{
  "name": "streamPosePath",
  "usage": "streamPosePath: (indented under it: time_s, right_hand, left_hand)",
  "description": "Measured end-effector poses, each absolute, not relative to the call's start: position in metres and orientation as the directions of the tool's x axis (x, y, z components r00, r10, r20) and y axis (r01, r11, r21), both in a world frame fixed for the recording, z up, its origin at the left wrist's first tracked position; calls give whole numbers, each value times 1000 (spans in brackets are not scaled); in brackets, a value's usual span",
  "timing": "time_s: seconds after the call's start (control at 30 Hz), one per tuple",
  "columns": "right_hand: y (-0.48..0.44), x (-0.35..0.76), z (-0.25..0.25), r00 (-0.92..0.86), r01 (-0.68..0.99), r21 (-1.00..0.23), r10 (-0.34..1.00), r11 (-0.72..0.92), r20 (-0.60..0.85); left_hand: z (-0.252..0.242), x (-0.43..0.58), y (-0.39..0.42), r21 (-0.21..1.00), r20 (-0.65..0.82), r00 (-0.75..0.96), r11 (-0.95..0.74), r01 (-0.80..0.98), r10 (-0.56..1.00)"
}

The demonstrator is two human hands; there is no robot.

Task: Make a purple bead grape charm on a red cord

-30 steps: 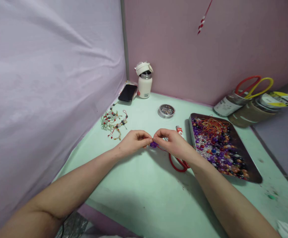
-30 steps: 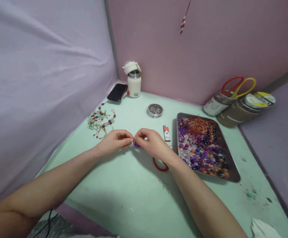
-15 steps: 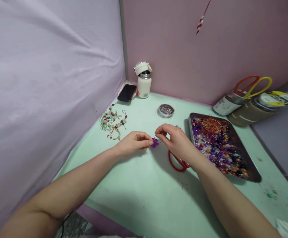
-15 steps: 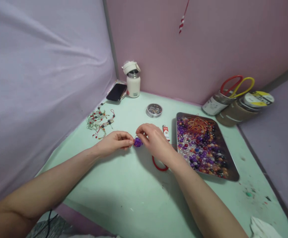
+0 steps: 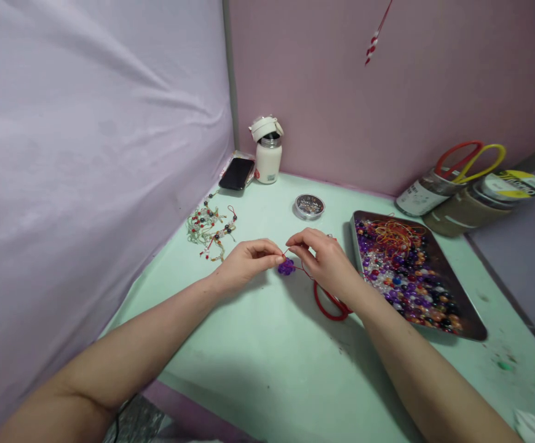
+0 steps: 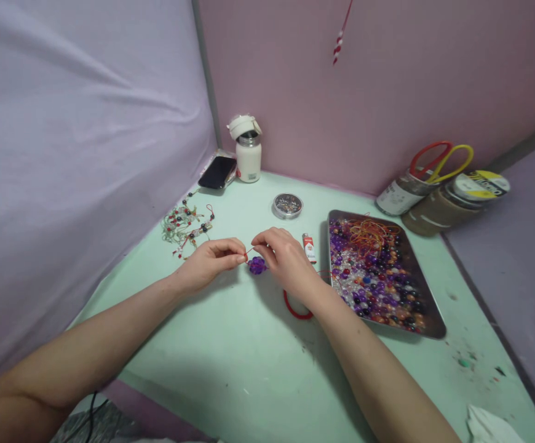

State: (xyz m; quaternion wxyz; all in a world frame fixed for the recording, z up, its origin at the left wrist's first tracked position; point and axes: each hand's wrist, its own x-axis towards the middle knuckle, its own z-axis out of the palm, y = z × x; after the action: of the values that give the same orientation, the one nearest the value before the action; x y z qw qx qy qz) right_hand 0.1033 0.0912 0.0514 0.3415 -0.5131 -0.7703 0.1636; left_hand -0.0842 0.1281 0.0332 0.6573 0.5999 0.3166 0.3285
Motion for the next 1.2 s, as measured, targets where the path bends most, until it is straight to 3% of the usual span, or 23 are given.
streamPosePath:
  time_s: [0.1, 0.3, 0.57, 0.7, 0.8, 0.9, 1.0, 1.1, 1.2]
  right_hand:
    - [91, 101, 49, -253, 632, -671, 922, 387, 293]
    - [89, 94, 47, -281, 614, -726, 945, 311, 167]
    - [88, 95, 45, -335, 668, -693, 941, 272, 47]
    - [88, 99, 47, -315, 694, -657, 945, 294, 90]
    - [85, 97, 53, -259, 631, -719, 953, 292, 160]
    - [82, 91, 58, -250, 523, -818, 961, 239, 121]
    - [81, 87, 59, -294, 509, -832, 953, 221, 73]
    - [85, 96, 59, -273, 678, -688, 958, 258, 90]
    - [92, 119, 63, -122, 957, -238, 973, 168, 195]
  left_hand:
    - [34, -85, 129, 995, 93, 538, -53, -90, 838]
    - [34, -86, 127, 983, 116, 476, -31, -181, 872]
    - [38, -84, 125, 938, -42, 428, 183, -294, 903]
    - [40, -83, 125, 919, -101, 439, 253, -303, 893]
    - [38, -83, 125, 930, -111, 440, 250, -270, 891]
    - [35, -82, 126, 938, -129, 422, 248, -241, 897]
    - [34, -82, 127, 925, -156, 428, 284, -253, 890]
    - [34, -82, 129, 872, -213, 459, 380, -309, 862]
    - [36, -83, 131, 793, -274, 487, 481, -374, 830]
